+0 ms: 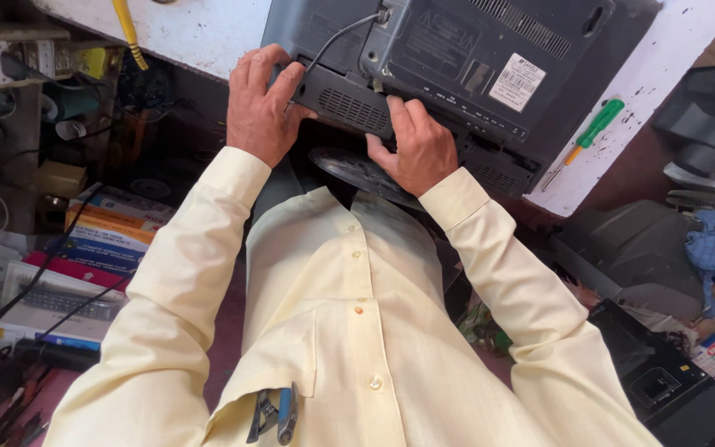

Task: The person reattaches a rear cover panel to a CRT television and secures it with screws using a screwdriver. The person aligns the panel, then fastens multiple screws around the perimeter to complete the assembly.

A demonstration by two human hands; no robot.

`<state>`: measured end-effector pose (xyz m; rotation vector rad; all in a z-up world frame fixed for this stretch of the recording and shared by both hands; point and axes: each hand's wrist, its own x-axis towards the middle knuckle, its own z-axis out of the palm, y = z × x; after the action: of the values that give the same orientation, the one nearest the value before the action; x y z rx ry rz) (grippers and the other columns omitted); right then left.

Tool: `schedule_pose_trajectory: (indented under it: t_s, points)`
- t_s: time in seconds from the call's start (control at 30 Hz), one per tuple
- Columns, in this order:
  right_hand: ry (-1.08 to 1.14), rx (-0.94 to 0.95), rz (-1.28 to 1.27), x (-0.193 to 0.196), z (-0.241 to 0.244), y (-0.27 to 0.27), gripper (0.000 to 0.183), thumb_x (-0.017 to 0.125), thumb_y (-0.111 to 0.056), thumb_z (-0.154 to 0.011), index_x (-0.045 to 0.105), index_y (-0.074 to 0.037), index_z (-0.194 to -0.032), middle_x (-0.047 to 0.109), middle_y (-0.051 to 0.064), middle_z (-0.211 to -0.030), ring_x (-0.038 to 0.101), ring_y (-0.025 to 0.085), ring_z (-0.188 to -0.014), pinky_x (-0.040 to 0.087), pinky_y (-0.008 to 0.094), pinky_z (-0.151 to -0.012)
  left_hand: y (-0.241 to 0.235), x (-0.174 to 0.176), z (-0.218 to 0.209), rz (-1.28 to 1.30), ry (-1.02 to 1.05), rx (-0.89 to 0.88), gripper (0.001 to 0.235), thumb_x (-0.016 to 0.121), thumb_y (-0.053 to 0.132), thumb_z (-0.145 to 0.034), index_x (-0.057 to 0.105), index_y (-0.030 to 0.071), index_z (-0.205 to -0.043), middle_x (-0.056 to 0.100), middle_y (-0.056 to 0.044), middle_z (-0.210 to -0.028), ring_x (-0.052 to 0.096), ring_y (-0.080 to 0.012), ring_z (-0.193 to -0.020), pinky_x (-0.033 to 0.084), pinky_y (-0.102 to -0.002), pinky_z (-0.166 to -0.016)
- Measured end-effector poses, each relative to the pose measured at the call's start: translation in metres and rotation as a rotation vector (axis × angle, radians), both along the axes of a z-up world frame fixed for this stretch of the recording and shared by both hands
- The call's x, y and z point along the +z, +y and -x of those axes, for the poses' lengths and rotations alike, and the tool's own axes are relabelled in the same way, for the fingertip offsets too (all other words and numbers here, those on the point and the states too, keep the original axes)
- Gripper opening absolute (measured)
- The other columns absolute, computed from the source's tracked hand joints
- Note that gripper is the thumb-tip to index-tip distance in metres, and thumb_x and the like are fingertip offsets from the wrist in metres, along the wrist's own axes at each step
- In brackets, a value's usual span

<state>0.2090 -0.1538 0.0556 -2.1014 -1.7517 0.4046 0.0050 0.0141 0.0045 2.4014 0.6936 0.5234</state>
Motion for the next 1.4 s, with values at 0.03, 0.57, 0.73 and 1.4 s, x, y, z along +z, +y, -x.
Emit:
schedule_pose_trajectory:
  t_s: [0.03,0.57,0.73,1.4]
  points:
    - [0.027,-0.024,0.012,0.0,0.0,0.001,0.058,0.085,-0.024,-0.088,0.061,0.008,-0.129,0.059,0.014,-0.101,0.069,0.029,-0.08,0.059,0.037,-0.072,0.0,0.001,-0.001,0.005,-0.001,0.001,0.06,0.09,0.01,-0.077,0.061,0.006,-0.129,0.05,-0.013,-0.137,0.048,-0.0395,-0.13,0.042,-0.052,-0.108]
    - [0.018,0.022,0.073,-0.009,-0.002,-0.002,0.051,0.083,-0.022,-0.091,0.067,0.011,-0.127,0.061,0.014,-0.084,0.065,0.03,-0.075,0.055,0.04,-0.07,-0.003,0.002,0.001,0.037,0.026,0.062,0.052,0.093,0.01,-0.077,0.074,0.012,-0.125,0.055,-0.011,-0.131,0.054,-0.0339,-0.106,0.047,-0.047,-0.091]
    - [0.036,0.038,0.06,0.0,-0.006,-0.005,0.051,0.083,-0.019,-0.091,0.066,0.009,-0.13,0.06,0.014,-0.087,0.064,0.03,-0.08,0.055,0.04,-0.074,-0.002,0.009,-0.002,0.228,-0.023,0.173,0.063,0.094,0.01,-0.07,0.066,0.01,-0.127,0.051,-0.014,-0.142,0.059,-0.033,-0.116,0.052,-0.042,-0.096]
    - [0.32,-0.632,-0.114,0.049,-0.067,-0.071,0.018,0.077,-0.009,-0.098,0.078,-0.004,-0.115,0.078,0.012,-0.094,0.073,0.018,-0.074,0.057,0.031,-0.07,0.0,0.008,-0.012,0.007,0.254,0.003,0.107,0.103,0.045,-0.07,0.043,-0.001,-0.146,0.036,-0.024,-0.156,0.039,-0.0453,-0.135,0.036,-0.053,-0.112]
